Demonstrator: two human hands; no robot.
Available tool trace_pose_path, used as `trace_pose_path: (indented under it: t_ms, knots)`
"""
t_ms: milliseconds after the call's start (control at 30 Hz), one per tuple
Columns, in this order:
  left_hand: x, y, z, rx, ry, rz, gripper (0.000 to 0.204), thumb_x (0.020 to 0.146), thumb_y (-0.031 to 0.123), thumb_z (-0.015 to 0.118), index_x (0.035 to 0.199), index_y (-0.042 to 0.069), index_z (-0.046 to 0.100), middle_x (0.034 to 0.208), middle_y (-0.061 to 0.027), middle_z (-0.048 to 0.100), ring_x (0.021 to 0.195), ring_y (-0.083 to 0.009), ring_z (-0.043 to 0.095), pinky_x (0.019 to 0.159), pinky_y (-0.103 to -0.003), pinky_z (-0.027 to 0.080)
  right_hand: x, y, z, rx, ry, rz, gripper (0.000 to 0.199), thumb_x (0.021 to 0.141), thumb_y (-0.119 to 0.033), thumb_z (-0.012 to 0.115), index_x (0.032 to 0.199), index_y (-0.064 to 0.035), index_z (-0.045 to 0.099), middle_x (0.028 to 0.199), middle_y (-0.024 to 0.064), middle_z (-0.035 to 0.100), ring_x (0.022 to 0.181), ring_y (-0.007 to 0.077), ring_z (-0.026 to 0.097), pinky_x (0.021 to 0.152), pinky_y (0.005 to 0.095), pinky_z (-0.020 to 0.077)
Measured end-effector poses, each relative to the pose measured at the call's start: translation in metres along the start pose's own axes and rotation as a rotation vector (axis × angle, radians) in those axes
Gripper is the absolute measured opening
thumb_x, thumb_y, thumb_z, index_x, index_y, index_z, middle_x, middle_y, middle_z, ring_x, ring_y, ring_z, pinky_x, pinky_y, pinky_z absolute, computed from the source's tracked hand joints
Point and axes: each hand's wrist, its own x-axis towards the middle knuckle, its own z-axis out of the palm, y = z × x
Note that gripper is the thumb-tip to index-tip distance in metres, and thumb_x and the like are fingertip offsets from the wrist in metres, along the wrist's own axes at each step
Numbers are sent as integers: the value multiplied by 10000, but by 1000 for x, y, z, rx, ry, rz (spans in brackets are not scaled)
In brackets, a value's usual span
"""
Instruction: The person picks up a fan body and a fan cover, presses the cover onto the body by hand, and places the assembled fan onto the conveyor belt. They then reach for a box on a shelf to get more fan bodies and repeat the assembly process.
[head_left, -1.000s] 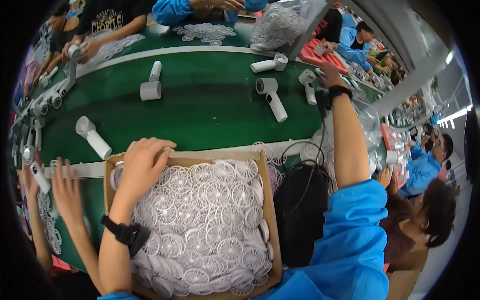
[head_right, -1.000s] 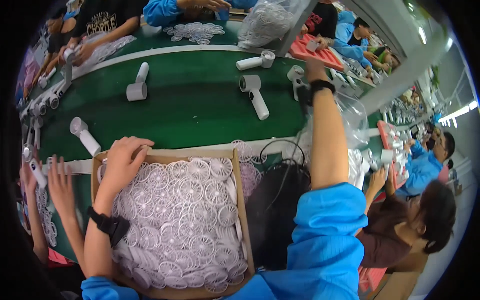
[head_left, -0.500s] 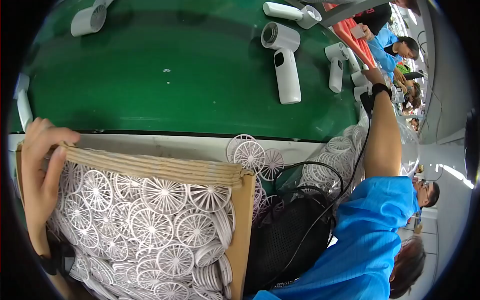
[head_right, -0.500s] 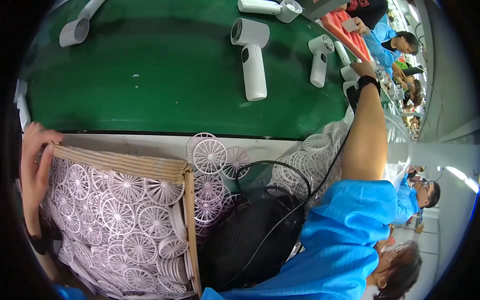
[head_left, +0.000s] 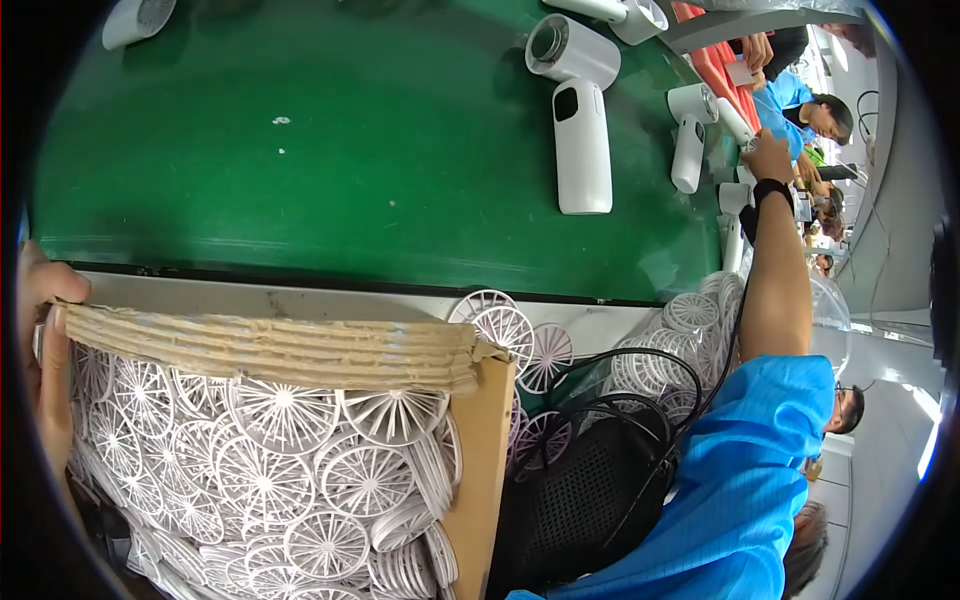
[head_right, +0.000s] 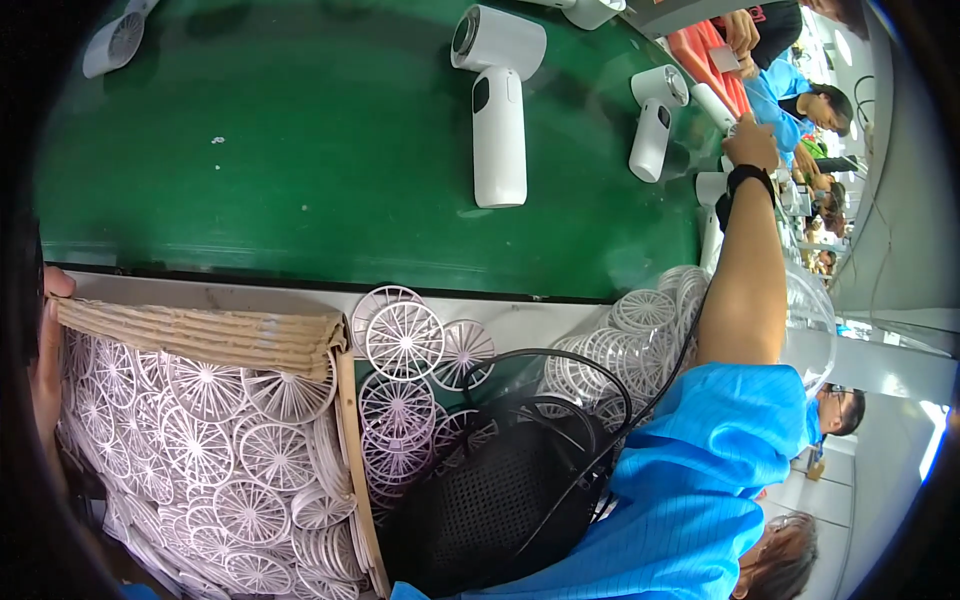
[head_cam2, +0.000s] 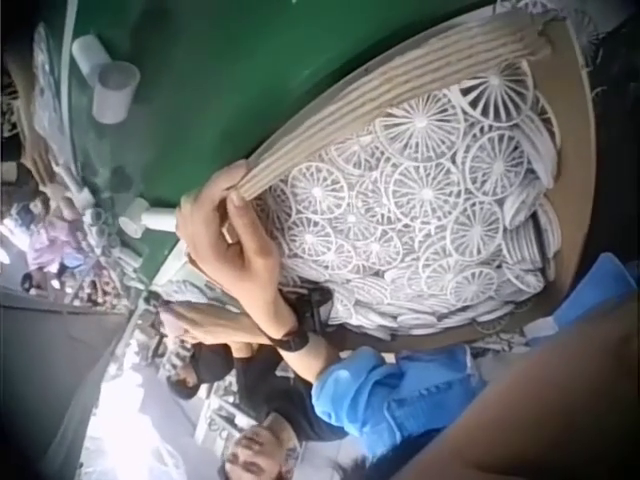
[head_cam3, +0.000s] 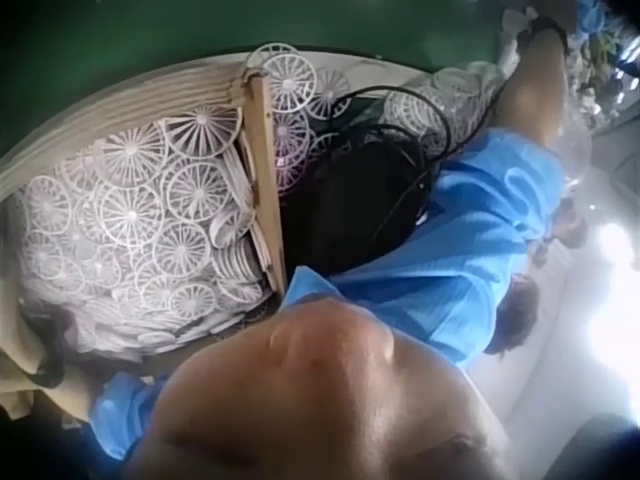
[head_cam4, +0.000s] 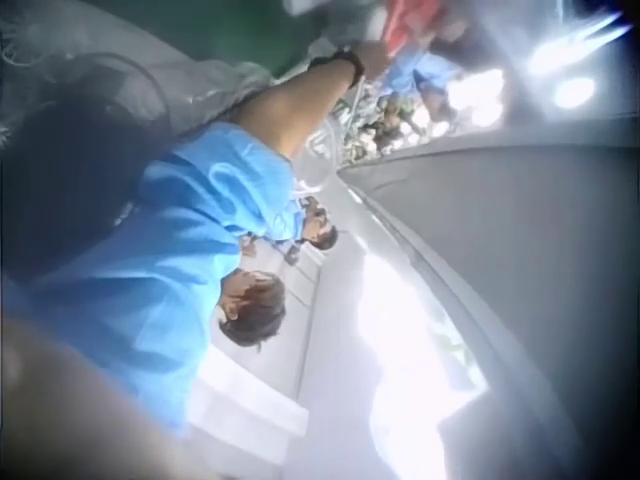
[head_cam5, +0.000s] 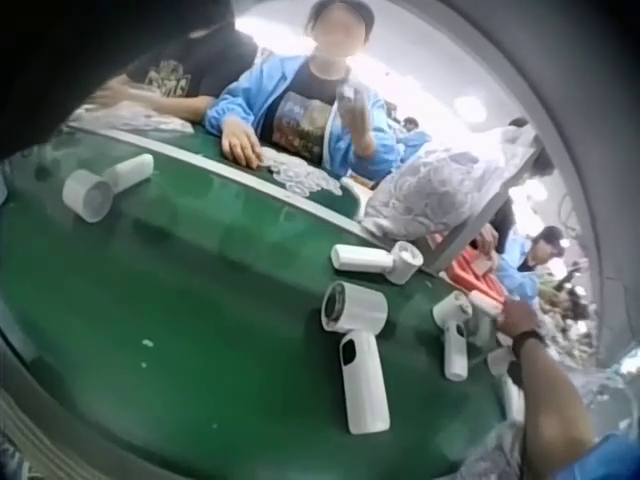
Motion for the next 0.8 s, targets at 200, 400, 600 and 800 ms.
trace_pose_path:
  t_ms: [200, 400, 600, 800]
  knots:
    - [5, -1, -1, -95, 35, 9, 121, 887, 112, 566, 919, 68, 674, 791, -65, 623, 661, -210, 501, 663, -320, 381, 2, 6, -9, 29, -28, -376, 495, 693, -139, 753, 1160, -82, 596, 1084, 188, 631, 993, 288, 620, 823, 385, 513]
    - [-24, -17, 6, 136, 18, -74, 135, 914, -19, 452, 1003, 15, 547, 969, -92, 537, 950, -196, 526, 918, -319, 389, 0, -18, -30, 391, -245, -235, 396, 708, -132, 720, 1088, -54, 642, 989, 172, 657, 910, 324, 632, 809, 393, 498]
    - [-22, -12, -1, -160, 78, -127, 93, 875, -23, 479, 894, 21, 558, 847, -99, 542, 892, -251, 535, 975, -372, 348, 36, 48, 29, 145, 124, -163, 375, 777, -254, 667, 1124, -114, 646, 926, 180, 676, 905, 285, 656, 785, 379, 513]
    - [-7, -6, -8, -199, 67, 24, 113, 885, 91, 564, 912, 70, 671, 799, -43, 627, 659, -210, 494, 676, -313, 378, 39, 31, 27, 12, -139, 59, 544, 762, -443, 678, 1160, -78, 611, 956, 159, 677, 970, 309, 634, 749, 431, 517]
